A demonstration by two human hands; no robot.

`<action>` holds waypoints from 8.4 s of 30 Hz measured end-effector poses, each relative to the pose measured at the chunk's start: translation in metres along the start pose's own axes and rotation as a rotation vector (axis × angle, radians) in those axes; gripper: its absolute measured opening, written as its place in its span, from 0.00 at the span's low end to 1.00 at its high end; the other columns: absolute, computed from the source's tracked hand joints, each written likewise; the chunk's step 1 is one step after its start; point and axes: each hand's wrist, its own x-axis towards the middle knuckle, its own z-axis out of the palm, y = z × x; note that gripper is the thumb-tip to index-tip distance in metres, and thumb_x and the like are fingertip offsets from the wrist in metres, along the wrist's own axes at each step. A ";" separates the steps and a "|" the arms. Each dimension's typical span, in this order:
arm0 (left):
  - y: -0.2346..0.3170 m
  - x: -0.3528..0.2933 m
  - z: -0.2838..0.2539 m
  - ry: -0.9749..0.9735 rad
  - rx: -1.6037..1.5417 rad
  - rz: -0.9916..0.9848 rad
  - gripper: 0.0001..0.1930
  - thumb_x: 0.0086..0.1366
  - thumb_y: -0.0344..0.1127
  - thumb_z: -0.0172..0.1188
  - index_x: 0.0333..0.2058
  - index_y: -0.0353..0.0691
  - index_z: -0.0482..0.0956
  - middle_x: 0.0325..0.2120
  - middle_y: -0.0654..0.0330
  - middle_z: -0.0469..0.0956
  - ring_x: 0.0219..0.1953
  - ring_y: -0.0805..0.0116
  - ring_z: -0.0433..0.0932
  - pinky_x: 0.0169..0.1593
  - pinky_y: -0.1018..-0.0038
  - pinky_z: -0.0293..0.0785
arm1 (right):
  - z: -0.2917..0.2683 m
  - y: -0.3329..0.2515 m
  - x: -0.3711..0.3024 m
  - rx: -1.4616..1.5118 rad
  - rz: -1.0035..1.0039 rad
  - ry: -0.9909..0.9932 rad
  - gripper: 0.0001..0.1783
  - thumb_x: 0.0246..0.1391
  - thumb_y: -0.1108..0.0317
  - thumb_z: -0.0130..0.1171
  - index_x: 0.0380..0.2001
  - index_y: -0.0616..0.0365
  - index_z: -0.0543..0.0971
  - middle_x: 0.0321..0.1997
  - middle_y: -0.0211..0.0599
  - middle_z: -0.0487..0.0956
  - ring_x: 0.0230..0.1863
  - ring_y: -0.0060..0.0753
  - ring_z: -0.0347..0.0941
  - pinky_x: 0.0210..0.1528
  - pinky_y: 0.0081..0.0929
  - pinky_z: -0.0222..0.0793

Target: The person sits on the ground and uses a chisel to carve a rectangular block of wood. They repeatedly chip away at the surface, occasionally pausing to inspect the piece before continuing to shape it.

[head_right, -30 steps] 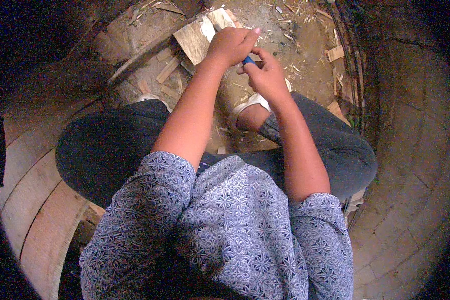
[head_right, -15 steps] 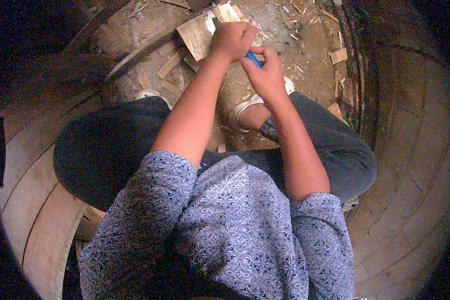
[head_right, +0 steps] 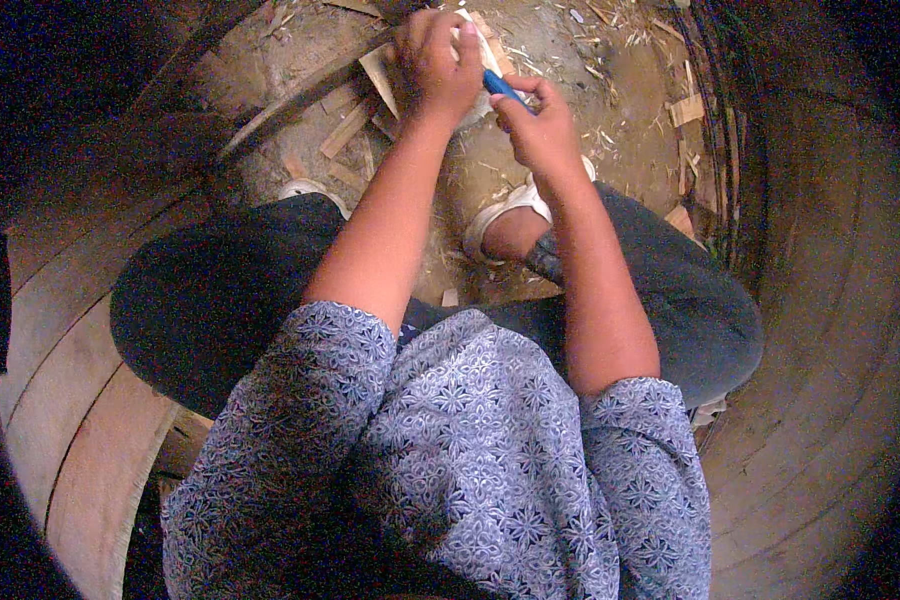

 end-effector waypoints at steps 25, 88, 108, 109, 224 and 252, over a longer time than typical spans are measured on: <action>-0.055 -0.010 -0.062 -0.448 0.576 -0.076 0.61 0.33 0.62 0.79 0.63 0.41 0.57 0.69 0.43 0.50 0.73 0.40 0.45 0.71 0.38 0.34 | -0.018 0.008 -0.029 0.033 0.002 -0.010 0.17 0.59 0.63 0.62 0.50 0.52 0.74 0.24 0.25 0.73 0.18 0.14 0.60 0.17 0.18 0.51; 0.021 -0.005 -0.009 -0.201 -0.676 -1.206 0.19 0.71 0.44 0.42 0.33 0.33 0.72 0.26 0.51 0.77 0.26 0.57 0.75 0.32 0.60 0.74 | 0.047 0.021 -0.014 0.081 0.007 0.022 0.15 0.62 0.59 0.54 0.49 0.51 0.74 0.32 0.35 0.76 0.21 0.23 0.67 0.18 0.27 0.59; 0.013 -0.002 -0.006 -0.218 -0.656 -1.161 0.25 0.76 0.46 0.35 0.36 0.27 0.73 0.24 0.48 0.79 0.23 0.56 0.79 0.28 0.61 0.76 | 0.052 0.038 0.002 -0.013 -0.109 0.049 0.15 0.65 0.58 0.53 0.52 0.48 0.72 0.23 0.27 0.71 0.14 0.16 0.56 0.14 0.22 0.48; 0.015 -0.003 -0.005 -0.218 -0.662 -1.155 0.25 0.76 0.46 0.35 0.37 0.27 0.72 0.24 0.48 0.79 0.23 0.56 0.79 0.28 0.61 0.77 | 0.053 0.039 0.004 -0.022 -0.106 0.053 0.15 0.65 0.59 0.53 0.52 0.48 0.72 0.23 0.27 0.71 0.14 0.16 0.56 0.14 0.22 0.48; -0.014 -0.016 0.034 -0.067 -0.905 -1.104 0.23 0.71 0.53 0.44 0.31 0.37 0.71 0.26 0.52 0.78 0.26 0.61 0.80 0.25 0.68 0.76 | 0.014 0.008 0.022 -0.178 -0.159 0.035 0.16 0.58 0.61 0.59 0.46 0.56 0.79 0.46 0.45 0.80 0.49 0.40 0.75 0.53 0.33 0.66; -0.065 -0.028 -0.002 0.294 0.274 -0.438 0.30 0.66 0.44 0.58 0.60 0.29 0.66 0.60 0.41 0.63 0.62 0.41 0.63 0.64 0.52 0.60 | 0.018 0.024 0.010 -0.095 -0.145 -0.015 0.18 0.61 0.64 0.57 0.53 0.51 0.81 0.51 0.45 0.82 0.53 0.38 0.78 0.58 0.31 0.67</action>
